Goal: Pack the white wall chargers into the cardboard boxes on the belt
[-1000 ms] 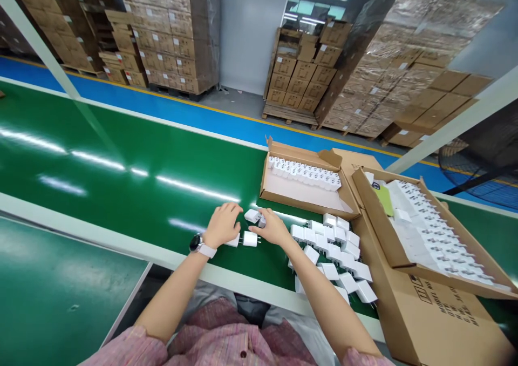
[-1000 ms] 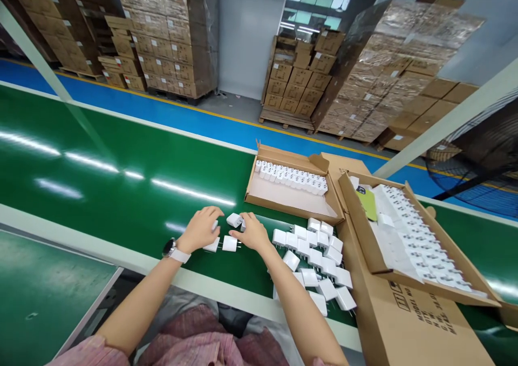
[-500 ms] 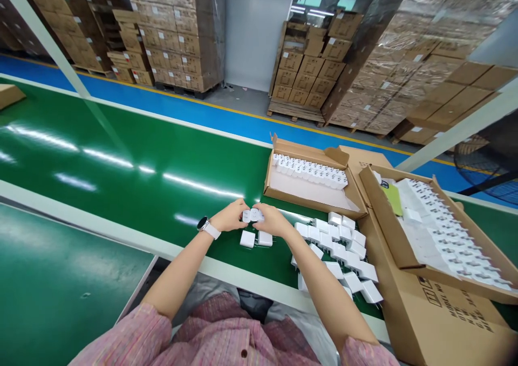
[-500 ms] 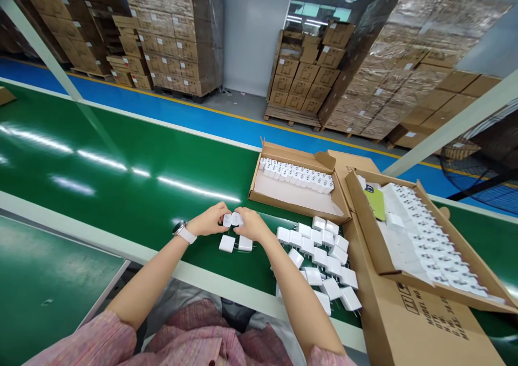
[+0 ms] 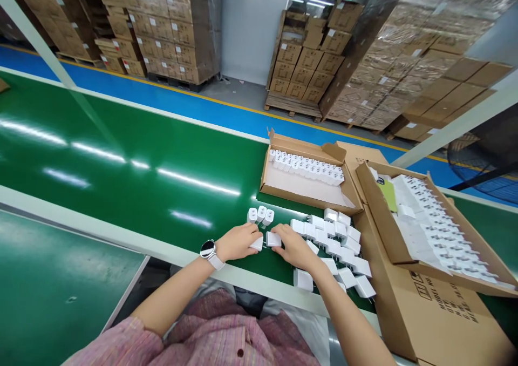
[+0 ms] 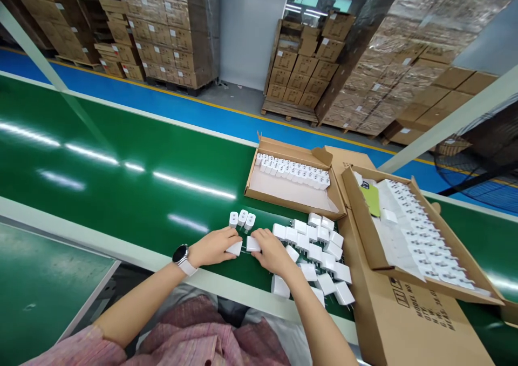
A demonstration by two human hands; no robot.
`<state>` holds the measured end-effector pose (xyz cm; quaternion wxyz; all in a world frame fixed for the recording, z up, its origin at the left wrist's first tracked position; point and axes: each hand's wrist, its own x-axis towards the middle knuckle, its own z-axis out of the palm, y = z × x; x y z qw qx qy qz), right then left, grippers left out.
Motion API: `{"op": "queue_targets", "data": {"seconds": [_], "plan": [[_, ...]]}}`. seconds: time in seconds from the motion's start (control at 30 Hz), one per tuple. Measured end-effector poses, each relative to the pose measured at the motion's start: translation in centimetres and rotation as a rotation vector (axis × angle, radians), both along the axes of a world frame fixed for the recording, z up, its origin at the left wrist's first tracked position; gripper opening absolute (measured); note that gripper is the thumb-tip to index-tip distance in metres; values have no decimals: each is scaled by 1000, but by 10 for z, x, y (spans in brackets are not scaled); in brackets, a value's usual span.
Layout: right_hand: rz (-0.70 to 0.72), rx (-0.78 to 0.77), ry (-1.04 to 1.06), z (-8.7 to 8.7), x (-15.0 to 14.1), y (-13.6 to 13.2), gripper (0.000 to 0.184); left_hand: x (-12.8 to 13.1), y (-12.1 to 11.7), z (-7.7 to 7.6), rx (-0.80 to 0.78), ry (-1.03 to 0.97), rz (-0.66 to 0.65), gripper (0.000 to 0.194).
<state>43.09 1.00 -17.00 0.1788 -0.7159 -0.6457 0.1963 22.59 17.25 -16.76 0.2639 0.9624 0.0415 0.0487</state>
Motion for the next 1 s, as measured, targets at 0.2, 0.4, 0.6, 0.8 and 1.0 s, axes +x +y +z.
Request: {"op": "queue_targets", "data": {"seconds": [0.2, 0.4, 0.6, 0.8, 1.0], "plan": [[-254, 10, -123, 18, 36, 12, 37, -8, 55, 7, -175, -109, 238, 35], [-133, -127, -187, 13, 35, 59, 58, 25, 64, -11, -343, -59, 227, 38], [-86, -58, -265, -2, 10, 62, 68, 41, 59, -19, -348, -20, 98, 57], [-232, 18, 53, -7, 12, 57, 44, 40, 63, -18, -371, -75, 66, 37], [-555, 229, 861, 7, 57, 53, 84, 29, 72, -22, -383, -102, 160, 38]]}}
